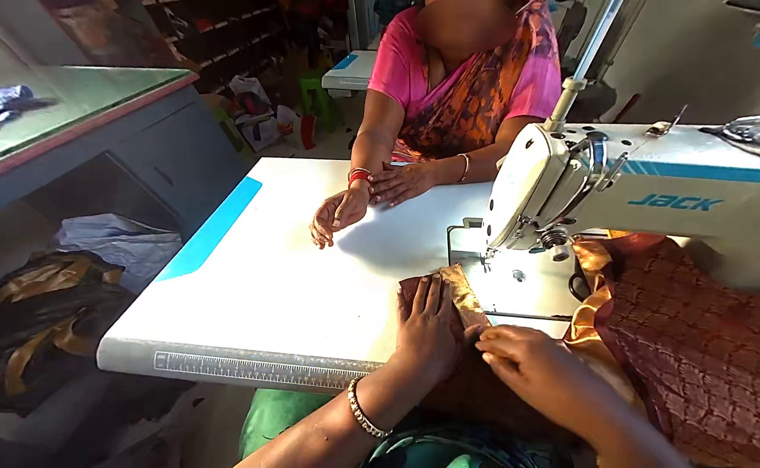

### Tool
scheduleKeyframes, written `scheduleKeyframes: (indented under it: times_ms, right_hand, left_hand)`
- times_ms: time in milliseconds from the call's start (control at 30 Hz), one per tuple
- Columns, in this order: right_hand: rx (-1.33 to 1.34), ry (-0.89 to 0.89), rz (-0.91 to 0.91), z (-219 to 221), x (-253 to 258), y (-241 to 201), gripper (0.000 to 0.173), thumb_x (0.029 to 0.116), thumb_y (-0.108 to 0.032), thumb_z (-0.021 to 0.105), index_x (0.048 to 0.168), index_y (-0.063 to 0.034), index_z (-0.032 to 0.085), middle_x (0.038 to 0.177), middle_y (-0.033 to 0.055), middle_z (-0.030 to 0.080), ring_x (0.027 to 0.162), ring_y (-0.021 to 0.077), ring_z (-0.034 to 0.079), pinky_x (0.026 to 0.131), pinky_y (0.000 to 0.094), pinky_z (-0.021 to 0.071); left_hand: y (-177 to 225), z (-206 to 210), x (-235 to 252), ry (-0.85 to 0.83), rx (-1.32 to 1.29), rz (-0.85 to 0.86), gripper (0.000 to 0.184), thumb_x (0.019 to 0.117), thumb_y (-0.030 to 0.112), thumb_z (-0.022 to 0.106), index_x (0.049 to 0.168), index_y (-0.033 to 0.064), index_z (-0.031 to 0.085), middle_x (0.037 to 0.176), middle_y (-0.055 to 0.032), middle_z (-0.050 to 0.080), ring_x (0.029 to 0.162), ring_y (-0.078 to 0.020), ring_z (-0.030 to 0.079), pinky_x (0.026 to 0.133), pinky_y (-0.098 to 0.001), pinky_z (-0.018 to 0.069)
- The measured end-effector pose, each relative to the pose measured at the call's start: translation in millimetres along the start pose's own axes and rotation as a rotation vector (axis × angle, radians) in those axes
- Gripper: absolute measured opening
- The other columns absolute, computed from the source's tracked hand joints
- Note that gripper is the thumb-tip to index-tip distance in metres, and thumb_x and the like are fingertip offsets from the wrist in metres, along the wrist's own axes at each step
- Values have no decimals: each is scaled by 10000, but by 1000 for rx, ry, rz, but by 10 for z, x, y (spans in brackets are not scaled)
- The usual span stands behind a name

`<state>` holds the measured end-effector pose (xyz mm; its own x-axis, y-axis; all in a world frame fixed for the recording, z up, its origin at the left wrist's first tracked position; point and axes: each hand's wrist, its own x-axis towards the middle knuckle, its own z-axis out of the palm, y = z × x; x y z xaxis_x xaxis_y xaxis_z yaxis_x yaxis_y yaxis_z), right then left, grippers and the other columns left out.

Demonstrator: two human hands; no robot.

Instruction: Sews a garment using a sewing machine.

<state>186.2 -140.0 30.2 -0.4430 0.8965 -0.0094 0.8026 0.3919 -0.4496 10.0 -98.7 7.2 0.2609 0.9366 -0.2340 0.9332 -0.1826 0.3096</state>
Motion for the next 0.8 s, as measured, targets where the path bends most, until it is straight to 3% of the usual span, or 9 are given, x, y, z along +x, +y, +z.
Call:
scheduleKeyframes:
  times_ms: [33,100,267,400,700,800]
  right_hand:
    - [19,58,-50,-101,-7,96,210,1006,-138,595,1075,-60,777,1143,89,738,1059,243,711,945,496,564]
    - [4,111,-91,-327,36,247,151,980,-96,644,1048,-60,773,1113,79,742,1016,230,722,900,476,590]
    - [45,113,-230,-341,418,854,225,968,-129,693,1163,-45,766,1270,121,702,1172,279,672,1025,491,527]
    - [95,247,-295,-127,532,1132,247,915,-141,741,1129,-25,775,1228,138,720,1165,286,680,1028,465,530]
    - [44,254,-332,-63,540,1168,365,907,-65,658,1265,-50,728,1306,115,681,1236,305,619,1074,468,480]
    - [2,240,-335,-48,560,1134,421,900,-39,626,1315,-48,698,1298,127,662,1205,322,607,1045,488,484]
  left_hand:
    - [-11,19,4,7,5,26,871,1025,670,371,1658,111,157,1740,-72,63,1606,-259,26,1245,-614,17]
    - [-11,7,24,-27,42,91,870,1024,663,388,1659,117,153,1741,-68,61,1605,-243,21,1256,-583,31]
    - [15,28,197,-74,75,330,886,995,682,447,1656,149,197,1737,-41,113,1604,-229,53,1268,-553,-1]
    - [47,26,288,-46,77,377,884,983,697,457,1645,149,246,1722,-51,187,1598,-222,103,1271,-545,34]
    - [56,18,335,-36,75,387,924,946,723,507,1619,125,298,1712,-43,212,1591,-196,132,1278,-513,72]
    - [46,49,349,-9,90,401,952,917,762,507,1598,119,340,1707,-43,230,1586,-202,156,1273,-503,111]
